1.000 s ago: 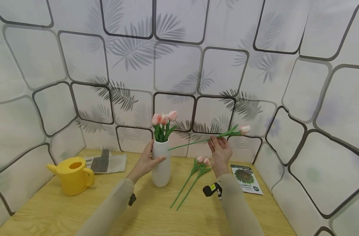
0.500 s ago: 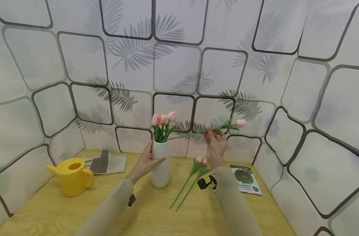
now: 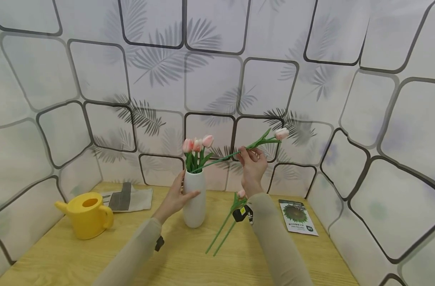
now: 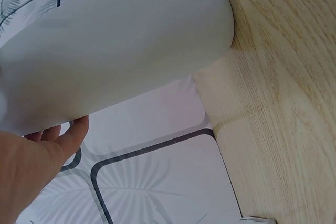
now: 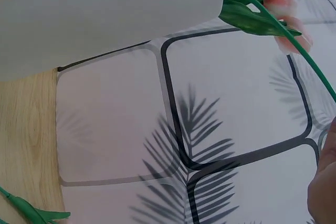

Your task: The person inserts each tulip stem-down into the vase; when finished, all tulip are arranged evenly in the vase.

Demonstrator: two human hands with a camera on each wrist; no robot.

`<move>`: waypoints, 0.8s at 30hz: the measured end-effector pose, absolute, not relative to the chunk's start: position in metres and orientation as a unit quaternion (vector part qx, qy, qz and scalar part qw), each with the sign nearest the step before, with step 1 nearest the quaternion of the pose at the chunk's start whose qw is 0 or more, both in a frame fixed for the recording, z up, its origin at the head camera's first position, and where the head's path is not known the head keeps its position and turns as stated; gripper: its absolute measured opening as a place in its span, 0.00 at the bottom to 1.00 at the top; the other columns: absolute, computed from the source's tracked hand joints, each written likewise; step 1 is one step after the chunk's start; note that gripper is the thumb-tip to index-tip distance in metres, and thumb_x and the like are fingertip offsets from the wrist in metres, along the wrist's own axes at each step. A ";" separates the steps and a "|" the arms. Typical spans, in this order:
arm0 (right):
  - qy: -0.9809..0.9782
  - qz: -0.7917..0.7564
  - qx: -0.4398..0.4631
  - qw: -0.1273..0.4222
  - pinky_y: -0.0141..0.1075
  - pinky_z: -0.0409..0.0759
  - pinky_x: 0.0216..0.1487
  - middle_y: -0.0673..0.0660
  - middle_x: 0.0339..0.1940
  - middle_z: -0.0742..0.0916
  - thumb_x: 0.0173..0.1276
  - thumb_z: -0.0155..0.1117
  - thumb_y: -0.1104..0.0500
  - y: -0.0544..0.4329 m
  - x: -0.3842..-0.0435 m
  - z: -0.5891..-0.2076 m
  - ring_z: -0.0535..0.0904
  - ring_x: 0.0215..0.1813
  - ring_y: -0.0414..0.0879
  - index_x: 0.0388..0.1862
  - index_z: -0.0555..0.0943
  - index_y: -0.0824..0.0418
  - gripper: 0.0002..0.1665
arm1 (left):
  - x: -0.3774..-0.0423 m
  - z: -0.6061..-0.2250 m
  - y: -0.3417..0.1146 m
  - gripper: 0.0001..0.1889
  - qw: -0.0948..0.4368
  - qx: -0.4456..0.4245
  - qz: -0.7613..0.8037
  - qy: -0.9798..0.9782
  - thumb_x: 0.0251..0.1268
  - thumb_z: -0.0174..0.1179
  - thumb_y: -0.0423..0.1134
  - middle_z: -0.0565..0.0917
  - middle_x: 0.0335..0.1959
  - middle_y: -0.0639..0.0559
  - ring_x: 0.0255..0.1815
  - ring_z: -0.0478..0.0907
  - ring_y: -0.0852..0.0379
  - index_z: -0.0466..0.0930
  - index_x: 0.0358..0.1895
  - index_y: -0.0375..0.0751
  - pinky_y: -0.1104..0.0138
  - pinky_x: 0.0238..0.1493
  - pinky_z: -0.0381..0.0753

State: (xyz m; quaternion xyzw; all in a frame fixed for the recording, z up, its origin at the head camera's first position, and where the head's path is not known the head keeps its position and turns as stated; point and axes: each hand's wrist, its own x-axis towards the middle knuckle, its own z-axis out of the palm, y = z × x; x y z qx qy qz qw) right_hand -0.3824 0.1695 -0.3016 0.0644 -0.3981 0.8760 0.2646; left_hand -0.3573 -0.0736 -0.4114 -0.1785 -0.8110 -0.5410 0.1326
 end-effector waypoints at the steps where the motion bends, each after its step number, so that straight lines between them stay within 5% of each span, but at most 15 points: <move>1: -0.397 0.876 0.066 0.266 0.38 0.86 0.41 0.56 0.30 0.89 0.57 0.73 0.69 0.170 -0.382 -0.301 0.88 0.34 0.46 0.43 0.76 0.64 0.17 | -0.357 -0.411 -0.073 0.53 0.132 -0.179 -0.542 -0.811 0.60 0.69 0.51 0.61 0.71 0.36 0.68 0.66 0.38 0.42 0.80 0.45 0.41 0.62 0.72; 24: -0.476 0.828 0.144 0.260 0.39 0.86 0.43 0.55 0.32 0.90 0.59 0.72 0.68 0.147 -0.380 -0.288 0.88 0.35 0.45 0.44 0.79 0.61 0.16 | -0.356 -0.411 -0.073 0.52 0.132 -0.174 -0.539 -0.813 0.60 0.69 0.52 0.62 0.71 0.36 0.68 0.66 0.38 0.43 0.80 0.45 0.40 0.61 0.72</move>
